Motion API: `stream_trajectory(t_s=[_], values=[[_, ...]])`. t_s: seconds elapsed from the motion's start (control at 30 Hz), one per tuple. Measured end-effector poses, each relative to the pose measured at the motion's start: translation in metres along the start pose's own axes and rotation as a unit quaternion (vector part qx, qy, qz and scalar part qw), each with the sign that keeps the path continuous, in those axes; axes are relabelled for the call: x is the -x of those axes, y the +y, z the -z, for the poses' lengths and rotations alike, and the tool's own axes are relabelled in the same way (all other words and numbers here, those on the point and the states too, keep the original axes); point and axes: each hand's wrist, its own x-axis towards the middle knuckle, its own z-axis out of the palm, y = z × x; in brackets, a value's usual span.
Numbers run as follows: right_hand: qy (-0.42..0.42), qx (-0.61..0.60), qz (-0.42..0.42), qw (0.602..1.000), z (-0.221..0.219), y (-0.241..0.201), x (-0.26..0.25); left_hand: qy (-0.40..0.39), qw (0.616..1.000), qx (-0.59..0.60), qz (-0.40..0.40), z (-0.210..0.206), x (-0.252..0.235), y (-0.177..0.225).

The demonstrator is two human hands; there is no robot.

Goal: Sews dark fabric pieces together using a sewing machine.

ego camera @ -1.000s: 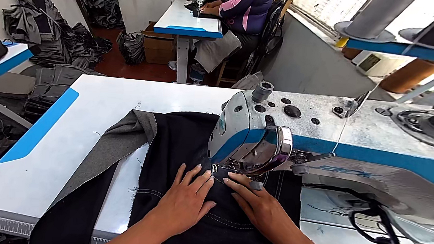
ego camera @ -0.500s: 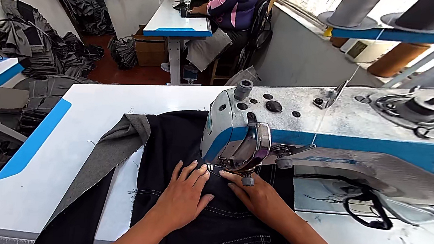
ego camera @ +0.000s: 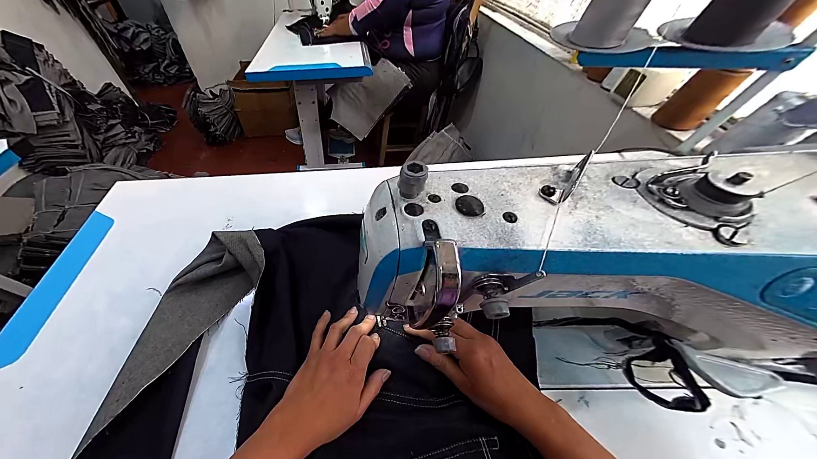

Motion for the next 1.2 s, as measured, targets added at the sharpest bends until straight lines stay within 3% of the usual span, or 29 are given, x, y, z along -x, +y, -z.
stream_trajectory(t_s=[0.13,0.33,0.73,0.9,1.03,1.1,1.17,1.2], values=[[0.017,-0.059,-0.033,0.998,0.015,-0.004,-0.013,-0.004,1.0,0.005,0.003,0.001,-0.001,0.001],[-0.011,-0.019,-0.092,0.996,0.019,-0.007,-0.019,0.014,1.0,-0.007,-0.004,-0.001,-0.001,0.001],[-0.006,-0.138,-0.055,0.989,0.014,0.023,-0.013,0.023,1.0,0.004,0.003,0.005,0.015,0.007],[0.03,-0.105,-0.042,0.993,0.01,0.018,-0.014,-0.032,0.98,0.074,0.18,0.059,0.078,0.038],[0.053,0.078,0.039,0.995,0.023,0.009,-0.032,-0.038,0.967,0.025,0.25,0.042,0.104,0.043],[-0.066,0.112,-0.006,0.991,0.042,0.004,-0.046,0.0,0.973,-0.074,0.217,0.021,0.108,0.035],[-0.256,0.065,-0.143,0.954,0.055,0.005,-0.065,0.0,0.98,-0.081,0.184,0.02,0.103,0.014],[-0.299,0.057,-0.175,0.936,0.054,0.01,-0.068,-0.004,0.984,-0.065,0.163,0.023,0.098,-0.003]])
